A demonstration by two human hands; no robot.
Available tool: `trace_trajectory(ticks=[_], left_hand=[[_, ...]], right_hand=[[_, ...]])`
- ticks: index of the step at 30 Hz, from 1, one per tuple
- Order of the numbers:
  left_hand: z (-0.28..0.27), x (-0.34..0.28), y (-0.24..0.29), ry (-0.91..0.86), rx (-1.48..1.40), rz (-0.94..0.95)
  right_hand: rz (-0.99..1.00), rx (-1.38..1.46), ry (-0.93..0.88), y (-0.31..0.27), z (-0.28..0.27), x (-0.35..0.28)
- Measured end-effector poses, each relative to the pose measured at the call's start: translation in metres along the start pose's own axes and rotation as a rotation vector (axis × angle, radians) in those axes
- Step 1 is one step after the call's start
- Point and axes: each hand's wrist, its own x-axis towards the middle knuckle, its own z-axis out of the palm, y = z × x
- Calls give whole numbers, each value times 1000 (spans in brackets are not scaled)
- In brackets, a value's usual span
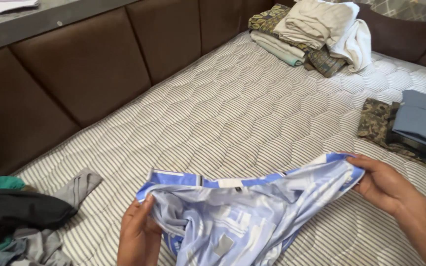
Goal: The person lays a blue and white patterned shirt on a bed and proceeds to button it from the collar down to the bottom. The person uses both hands to align the placket and fasten each button sequentially.
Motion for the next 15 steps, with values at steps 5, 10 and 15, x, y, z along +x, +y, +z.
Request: trace_trajectory(ticks=[5,10,15], left_hand=[[-15,15,-25,219,626,255],[-13,10,-30,488,1146,492],[-43,25,-49,439,482,439]], right_hand=[[-56,-19,36,10,-4,4],[-70,-23,-15,17,-14,7],[27,-176,131,1,41,-37]])
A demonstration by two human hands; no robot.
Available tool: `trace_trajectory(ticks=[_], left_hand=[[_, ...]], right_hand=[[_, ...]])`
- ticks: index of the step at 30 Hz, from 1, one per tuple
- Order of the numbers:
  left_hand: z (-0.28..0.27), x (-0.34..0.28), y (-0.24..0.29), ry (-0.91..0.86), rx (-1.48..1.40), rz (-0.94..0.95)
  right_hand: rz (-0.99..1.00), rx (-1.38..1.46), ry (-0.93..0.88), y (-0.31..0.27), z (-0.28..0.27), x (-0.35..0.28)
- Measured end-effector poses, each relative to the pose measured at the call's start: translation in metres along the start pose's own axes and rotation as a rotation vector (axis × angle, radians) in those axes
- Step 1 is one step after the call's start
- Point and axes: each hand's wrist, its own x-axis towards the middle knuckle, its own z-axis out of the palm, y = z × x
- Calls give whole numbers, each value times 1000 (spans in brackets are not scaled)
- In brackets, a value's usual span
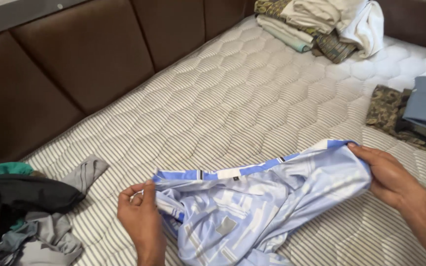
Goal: The person lays a blue and white patterned shirt on a bed and proceeds to button it from the collar down to the bottom. The person uses both hands to align the placket and fasten each button sequentially.
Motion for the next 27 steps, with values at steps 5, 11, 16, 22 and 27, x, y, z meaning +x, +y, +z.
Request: trace_trajectory(ticks=[5,11,16,22,27], left_hand=[[13,-6,39,-67,-355,-311],[18,-7,52,-270,-302,-305],[24,-27,65,-200,271,36],[19,-19,52,47,384,209],[14,-5,20,76,-2,-263]], right_hand=[[83,-12,-1,16,-11,33],[0,93,-141,10,-5,38],[-120,174,-264,21,-24,41],[-82,87,-141,20,-22,33],[-87,106,-170,25,-25,32]])
